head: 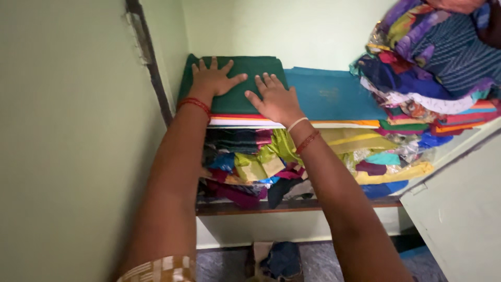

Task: The person picks up folded colored fabric pieces from a table and places them one by one into a wardrobe shelf. The person handles yellow, white, orange, red, green, and pink fabrics, stacking them neatly inside the wardrobe.

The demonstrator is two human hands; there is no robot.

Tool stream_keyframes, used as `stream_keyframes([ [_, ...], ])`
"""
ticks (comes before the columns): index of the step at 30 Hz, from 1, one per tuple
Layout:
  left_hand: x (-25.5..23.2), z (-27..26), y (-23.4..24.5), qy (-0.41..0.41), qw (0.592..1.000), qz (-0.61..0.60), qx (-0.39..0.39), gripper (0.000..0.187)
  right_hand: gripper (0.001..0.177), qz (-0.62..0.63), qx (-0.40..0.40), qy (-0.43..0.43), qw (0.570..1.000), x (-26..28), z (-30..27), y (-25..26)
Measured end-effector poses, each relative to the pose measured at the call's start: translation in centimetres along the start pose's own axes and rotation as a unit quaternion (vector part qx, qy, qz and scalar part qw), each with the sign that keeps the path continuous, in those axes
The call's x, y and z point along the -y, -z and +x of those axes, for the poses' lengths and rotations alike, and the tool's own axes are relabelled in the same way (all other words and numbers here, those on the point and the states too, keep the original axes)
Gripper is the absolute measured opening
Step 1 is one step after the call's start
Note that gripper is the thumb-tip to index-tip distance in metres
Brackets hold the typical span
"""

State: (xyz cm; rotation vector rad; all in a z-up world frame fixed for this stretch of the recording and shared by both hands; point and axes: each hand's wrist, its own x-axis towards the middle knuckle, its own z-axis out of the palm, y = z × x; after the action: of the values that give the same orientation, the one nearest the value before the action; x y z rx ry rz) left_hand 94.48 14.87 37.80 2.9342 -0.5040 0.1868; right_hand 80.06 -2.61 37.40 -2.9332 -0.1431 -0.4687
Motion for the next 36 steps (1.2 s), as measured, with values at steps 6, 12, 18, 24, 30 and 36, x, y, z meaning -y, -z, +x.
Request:
stream_keyframes([
  [6, -1.2, -4.6, -0.6, -0.018, 0.996, 0.009, -0.085, 0.073, 0.062, -0.023, -0.133, 0.047, 0.99, -0.1, -0.8, -1.1],
  [12, -3.2, -11.6, -3.9, -0.075, 0.905, 0.007, -0.419, 0.049, 0.036, -0.06, -0.411, 0.095, 0.905, 2.2, -3.8, -4.9],
  [18, -2.4, -12.1, -3.9, -0.146, 0.843, -0.026, -0.517, 0.034, 0.03, -0.033, -0.482, 0.117, 0.868, 2.6, -3.2, -5.7],
  [24, -2.2, -11.7, -4.4, -0.147, 0.841, -0.019, -0.521, 0.03, 0.031, -0.014, -0.493, 0.114, 0.862, 2.4, -2.9, -6.1],
  [30, -1.9, -12.2, -4.9, -0.167, 0.844, -0.033, -0.509, 0.029, 0.043, -0.022, -0.4, 0.099, 0.911, 2.3, -4.3, -5.8],
  [36, -2.9, -16.0, -5.0, -0.13, 0.881, -0.032, -0.454, 0.045, 0.066, -0.067, -0.327, 0.115, 0.935, 0.5, -10.7, -5.9],
])
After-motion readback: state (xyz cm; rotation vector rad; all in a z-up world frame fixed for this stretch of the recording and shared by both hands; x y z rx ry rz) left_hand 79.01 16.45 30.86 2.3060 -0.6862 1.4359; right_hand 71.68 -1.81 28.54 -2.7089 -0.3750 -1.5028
